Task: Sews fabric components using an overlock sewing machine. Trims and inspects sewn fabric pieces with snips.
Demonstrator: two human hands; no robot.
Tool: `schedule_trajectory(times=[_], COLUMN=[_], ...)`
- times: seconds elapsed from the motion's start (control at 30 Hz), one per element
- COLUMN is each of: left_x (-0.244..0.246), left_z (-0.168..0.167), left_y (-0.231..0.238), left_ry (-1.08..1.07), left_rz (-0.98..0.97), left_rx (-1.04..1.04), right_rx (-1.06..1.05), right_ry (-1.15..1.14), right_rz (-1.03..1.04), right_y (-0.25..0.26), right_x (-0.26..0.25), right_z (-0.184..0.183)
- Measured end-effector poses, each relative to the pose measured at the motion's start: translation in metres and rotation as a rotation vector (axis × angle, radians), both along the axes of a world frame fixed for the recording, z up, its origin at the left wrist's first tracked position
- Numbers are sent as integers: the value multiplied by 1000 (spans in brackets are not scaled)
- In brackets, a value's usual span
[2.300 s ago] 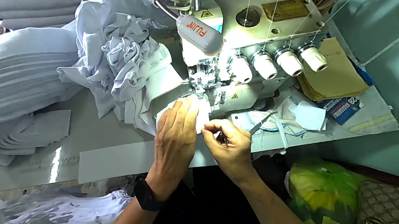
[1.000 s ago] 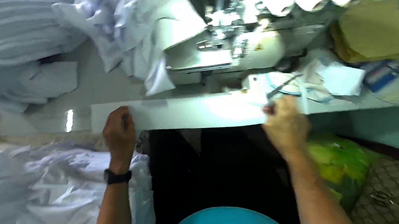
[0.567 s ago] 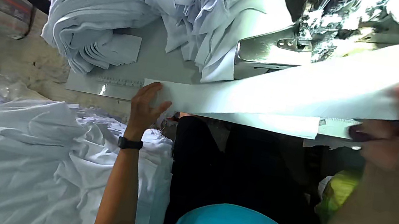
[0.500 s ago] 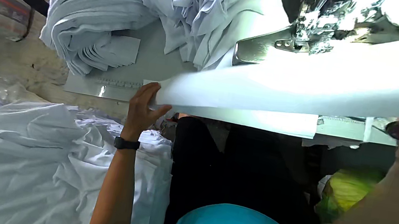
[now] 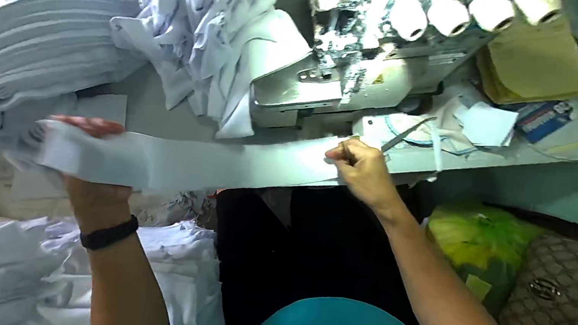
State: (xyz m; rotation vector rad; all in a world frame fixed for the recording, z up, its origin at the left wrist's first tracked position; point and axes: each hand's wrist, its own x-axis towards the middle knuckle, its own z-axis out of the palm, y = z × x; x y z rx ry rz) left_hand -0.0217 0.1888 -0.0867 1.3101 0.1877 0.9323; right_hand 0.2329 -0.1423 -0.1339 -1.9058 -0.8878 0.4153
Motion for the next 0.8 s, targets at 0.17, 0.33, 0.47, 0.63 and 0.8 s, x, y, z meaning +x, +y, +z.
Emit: schedule_trajectory(times=[0.17,0.33,0.47,0.63,0.8], left_x=[91,137,138,137,139], left_z=[27,27,33,30,18], left_y=[-101,-141,-145,-145,-148], left_ry=[339,424,419,369,286], left_rz=[-330,-424,-377,-280,-204], left_rx=[509,607,437,342,237], right_rx=[289,511,509,527,577], right_ry=[-38,-120,-65,91,352], right_rz=[186,269,221,156,101], right_y=[1,7,0,-9,0], right_x=[-6,-11,-8,-8,-15], right_z=[21,39,39,35,36])
